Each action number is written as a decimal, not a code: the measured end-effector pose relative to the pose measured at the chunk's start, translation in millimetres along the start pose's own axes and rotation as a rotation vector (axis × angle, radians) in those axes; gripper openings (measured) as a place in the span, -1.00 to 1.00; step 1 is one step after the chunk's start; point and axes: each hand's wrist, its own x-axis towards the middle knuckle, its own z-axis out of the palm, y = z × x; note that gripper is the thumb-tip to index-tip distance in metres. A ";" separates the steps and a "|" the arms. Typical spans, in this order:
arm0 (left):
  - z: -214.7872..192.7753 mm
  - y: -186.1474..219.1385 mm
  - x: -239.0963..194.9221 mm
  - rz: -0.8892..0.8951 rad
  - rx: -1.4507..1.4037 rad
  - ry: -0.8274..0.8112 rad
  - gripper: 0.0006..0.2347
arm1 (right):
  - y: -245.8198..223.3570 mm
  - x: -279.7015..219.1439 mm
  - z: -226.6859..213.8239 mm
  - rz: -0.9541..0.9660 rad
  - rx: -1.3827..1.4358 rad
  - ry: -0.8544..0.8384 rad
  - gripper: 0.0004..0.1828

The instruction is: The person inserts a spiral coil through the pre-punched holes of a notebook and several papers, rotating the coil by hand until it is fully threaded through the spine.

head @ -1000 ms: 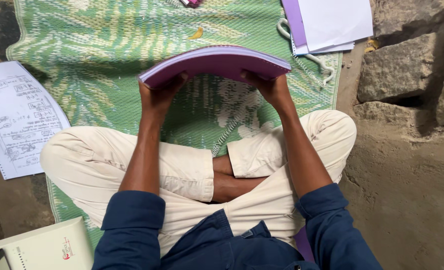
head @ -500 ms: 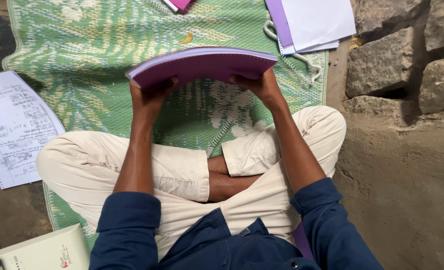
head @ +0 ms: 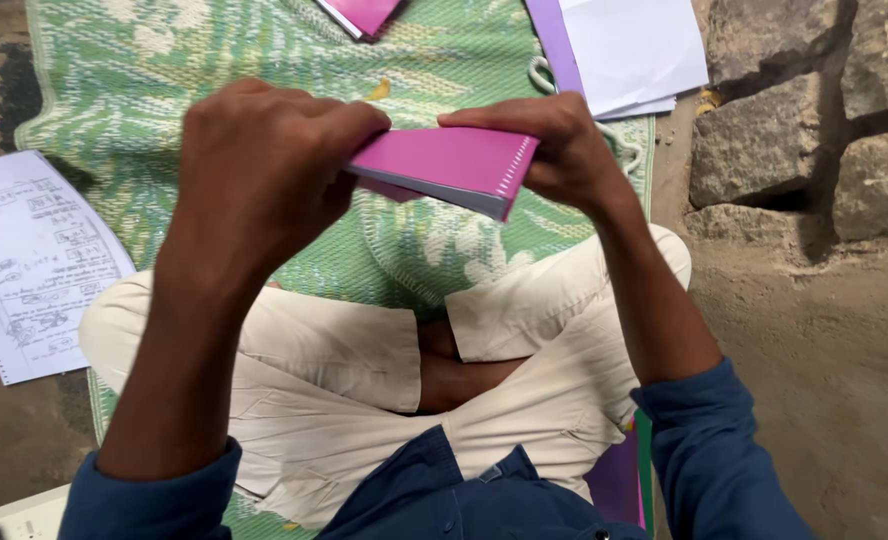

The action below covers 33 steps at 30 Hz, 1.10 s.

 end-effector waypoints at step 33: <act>166.9 -2.9 -65.9 -0.746 -1.202 0.005 -0.71 | 86.2 -90.1 121.8 0.706 0.650 0.340 -0.59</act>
